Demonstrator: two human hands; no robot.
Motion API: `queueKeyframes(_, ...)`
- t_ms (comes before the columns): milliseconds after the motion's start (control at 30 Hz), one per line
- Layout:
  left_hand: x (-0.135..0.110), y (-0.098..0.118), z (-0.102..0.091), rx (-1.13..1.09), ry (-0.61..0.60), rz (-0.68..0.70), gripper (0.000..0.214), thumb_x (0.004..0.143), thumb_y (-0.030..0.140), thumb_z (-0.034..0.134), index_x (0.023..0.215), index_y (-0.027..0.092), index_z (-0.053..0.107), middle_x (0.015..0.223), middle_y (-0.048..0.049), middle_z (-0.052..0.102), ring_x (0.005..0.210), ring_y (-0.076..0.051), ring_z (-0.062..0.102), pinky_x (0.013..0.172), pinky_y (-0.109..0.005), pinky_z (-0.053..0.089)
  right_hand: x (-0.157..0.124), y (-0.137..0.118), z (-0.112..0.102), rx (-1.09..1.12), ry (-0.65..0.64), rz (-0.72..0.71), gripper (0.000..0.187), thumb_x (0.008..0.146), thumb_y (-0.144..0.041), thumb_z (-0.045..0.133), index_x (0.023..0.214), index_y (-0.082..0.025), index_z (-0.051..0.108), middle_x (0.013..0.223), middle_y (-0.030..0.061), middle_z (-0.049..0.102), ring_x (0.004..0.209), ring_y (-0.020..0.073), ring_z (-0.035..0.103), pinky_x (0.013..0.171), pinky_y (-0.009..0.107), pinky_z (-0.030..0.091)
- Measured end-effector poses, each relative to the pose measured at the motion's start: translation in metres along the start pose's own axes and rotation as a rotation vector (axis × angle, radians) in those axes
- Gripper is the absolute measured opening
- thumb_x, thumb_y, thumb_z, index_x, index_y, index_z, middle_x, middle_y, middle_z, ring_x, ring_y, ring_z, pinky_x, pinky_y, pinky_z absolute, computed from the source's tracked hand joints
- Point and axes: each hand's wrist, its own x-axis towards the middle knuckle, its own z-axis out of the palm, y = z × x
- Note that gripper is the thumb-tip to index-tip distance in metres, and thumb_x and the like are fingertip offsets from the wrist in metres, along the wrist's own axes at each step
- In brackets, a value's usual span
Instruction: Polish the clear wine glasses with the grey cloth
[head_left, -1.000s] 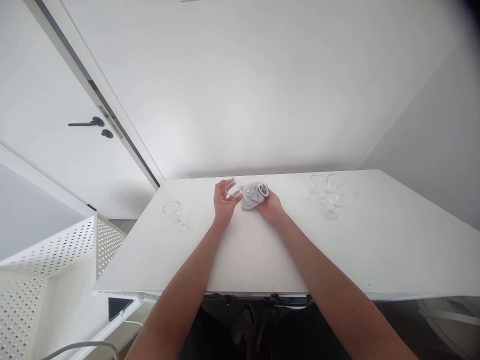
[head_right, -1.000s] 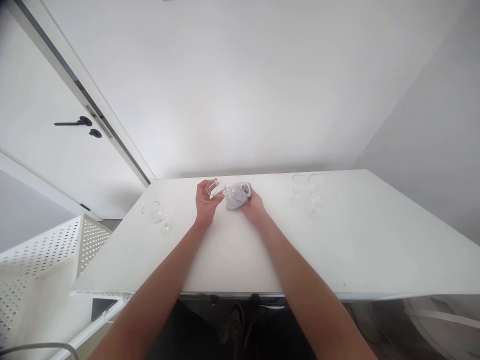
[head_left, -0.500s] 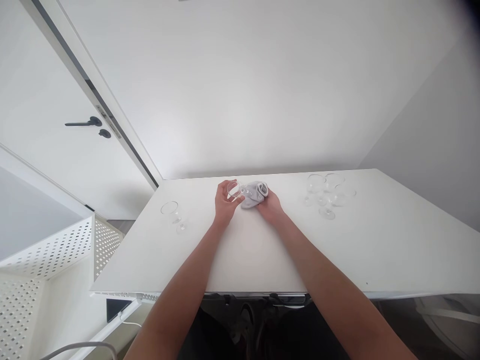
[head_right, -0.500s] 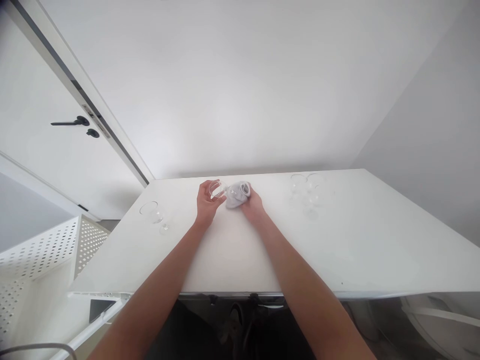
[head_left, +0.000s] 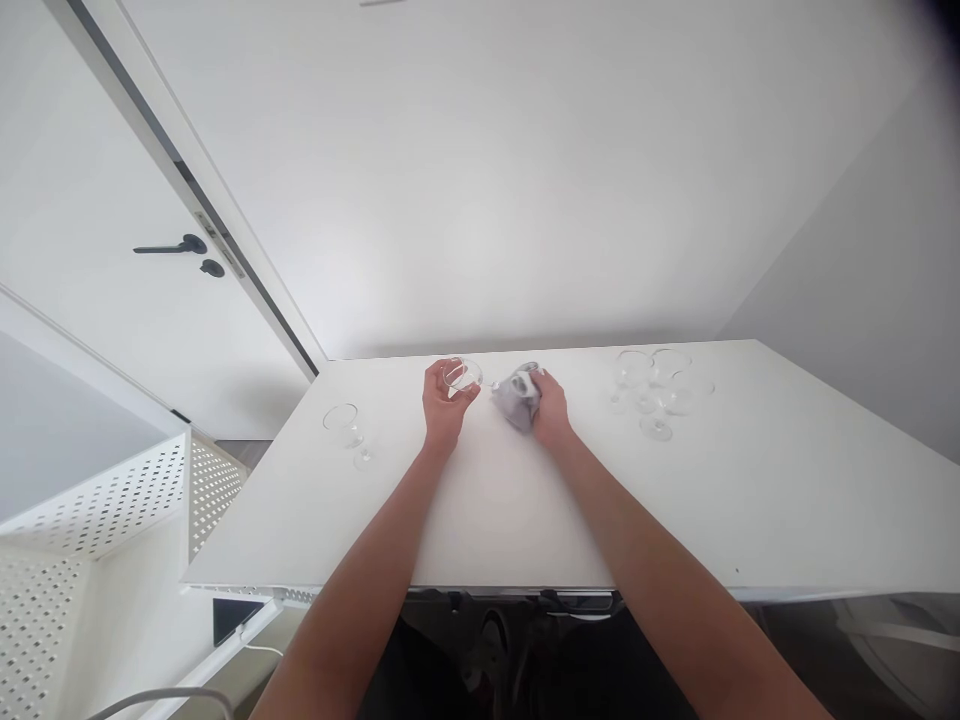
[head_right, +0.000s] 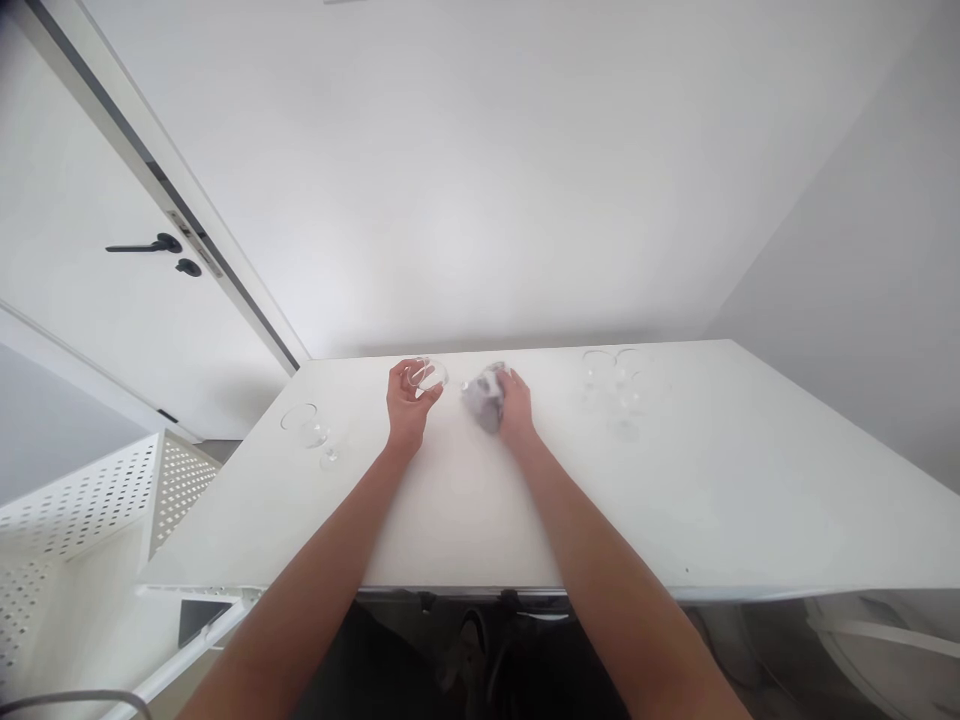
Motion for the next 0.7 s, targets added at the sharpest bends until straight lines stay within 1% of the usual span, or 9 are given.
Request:
queueKeyframes(100, 0.000, 0.000, 0.000, 0.023, 0.017, 0.001, 0.058, 0.077, 0.038, 0.084, 0.126, 0.031, 0.054, 0.142, -0.0098, 0.055, 0.136, -0.031, 0.053, 0.097, -0.047, 0.057, -0.009, -0.007, 0.000, -0.305, -0.076, -0.112, 0.018, 0.082, -0.037, 0.066, 0.078, -0.020, 0.068, 0.074, -0.0001, 0.063, 0.069, 0.0151, 0.056, 0.061, 0.026, 0.047)
queueKeyframes(167, -0.001, 0.001, -0.001, 0.045, 0.018, -0.007, 0.058, 0.077, 0.038, 0.084, 0.127, 0.031, 0.054, 0.142, -0.0094, 0.056, 0.135, -0.030, 0.053, 0.097, -0.046, 0.056, -0.017, -0.009, 0.002, -0.545, -0.153, -0.079, 0.031, 0.086, -0.044, 0.061, 0.068, -0.019, 0.065, 0.068, 0.0011, 0.058, 0.065, 0.0156, 0.053, 0.060, 0.028, 0.045)
queueKeyframes(233, -0.001, 0.001, -0.001, 0.069, 0.017, -0.020, 0.058, 0.077, 0.038, 0.083, 0.128, 0.032, 0.055, 0.141, -0.0090, 0.057, 0.133, -0.030, 0.054, 0.095, -0.045, 0.056, -0.027, -0.009, 0.006, -0.860, -0.249, -0.058, 0.034, 0.086, -0.046, 0.060, 0.067, -0.019, 0.066, 0.074, 0.0030, 0.060, 0.066, 0.0166, 0.055, 0.063, 0.030, 0.045)
queueKeyframes(300, 0.000, 0.001, -0.002, 0.099, 0.014, -0.032, 0.059, 0.078, 0.039, 0.083, 0.129, 0.033, 0.056, 0.140, -0.0088, 0.058, 0.131, -0.029, 0.056, 0.093, -0.043, 0.056, -0.037, -0.005, 0.010, -1.204, -0.368, -0.132, 0.021, 0.085, -0.039, 0.063, 0.084, -0.021, 0.073, 0.093, 0.0056, 0.064, 0.071, 0.0175, 0.058, 0.067, 0.031, 0.045)
queueKeyframes(333, 0.000, 0.001, -0.002, 0.119, 0.012, -0.039, 0.059, 0.078, 0.039, 0.083, 0.130, 0.033, 0.056, 0.140, -0.0089, 0.059, 0.129, -0.029, 0.056, 0.091, -0.042, 0.056, -0.042, -0.003, 0.011, -1.357, -0.413, -0.189, 0.023, 0.084, -0.034, 0.063, 0.099, -0.023, 0.075, 0.106, 0.0070, 0.064, 0.073, 0.0176, 0.060, 0.068, 0.031, 0.045)
queueKeyframes(400, 0.000, 0.000, -0.003, 0.160, 0.010, -0.054, 0.060, 0.078, 0.041, 0.083, 0.131, 0.034, 0.057, 0.139, -0.0093, 0.060, 0.125, -0.029, 0.058, 0.086, -0.040, 0.056, -0.051, 0.002, 0.015, -1.578, -0.477, -0.264, 0.045, 0.084, -0.028, 0.059, 0.129, -0.029, 0.067, 0.133, 0.0098, 0.056, 0.077, 0.0182, 0.064, 0.069, 0.032, 0.046)
queueKeyframes(467, 0.000, -0.001, -0.003, 0.191, 0.008, -0.068, 0.060, 0.078, 0.042, 0.082, 0.132, 0.034, 0.058, 0.138, -0.0097, 0.060, 0.122, -0.029, 0.058, 0.083, -0.039, 0.055, -0.057, 0.006, 0.018, -1.697, -0.530, -0.284, 0.058, 0.087, -0.025, 0.054, 0.144, -0.032, 0.055, 0.151, 0.0106, 0.046, 0.084, 0.0206, 0.067, 0.070, 0.033, 0.046)
queueKeyframes(533, 0.000, -0.002, -0.003, 0.204, 0.003, -0.077, 0.061, 0.077, 0.043, 0.082, 0.133, 0.035, 0.059, 0.138, -0.0095, 0.061, 0.120, -0.029, 0.057, 0.082, -0.039, 0.055, -0.061, 0.009, 0.022, -1.757, -0.582, -0.303, 0.061, 0.089, -0.024, 0.050, 0.149, -0.034, 0.049, 0.157, 0.0092, 0.041, 0.089, 0.0224, 0.069, 0.071, 0.034, 0.047)
queueKeyframes(700, 0.000, -0.004, -0.001, 0.210, -0.041, -0.092, 0.059, 0.078, 0.043, 0.082, 0.133, 0.035, 0.061, 0.137, -0.0091, 0.062, 0.121, -0.031, 0.055, 0.082, -0.040, 0.055, -0.066, 0.013, 0.029, -1.811, -0.589, -0.324, 0.061, 0.090, -0.022, 0.047, 0.150, -0.033, 0.044, 0.155, 0.0105, 0.045, 0.083, 0.0220, 0.070, 0.068, 0.034, 0.047)
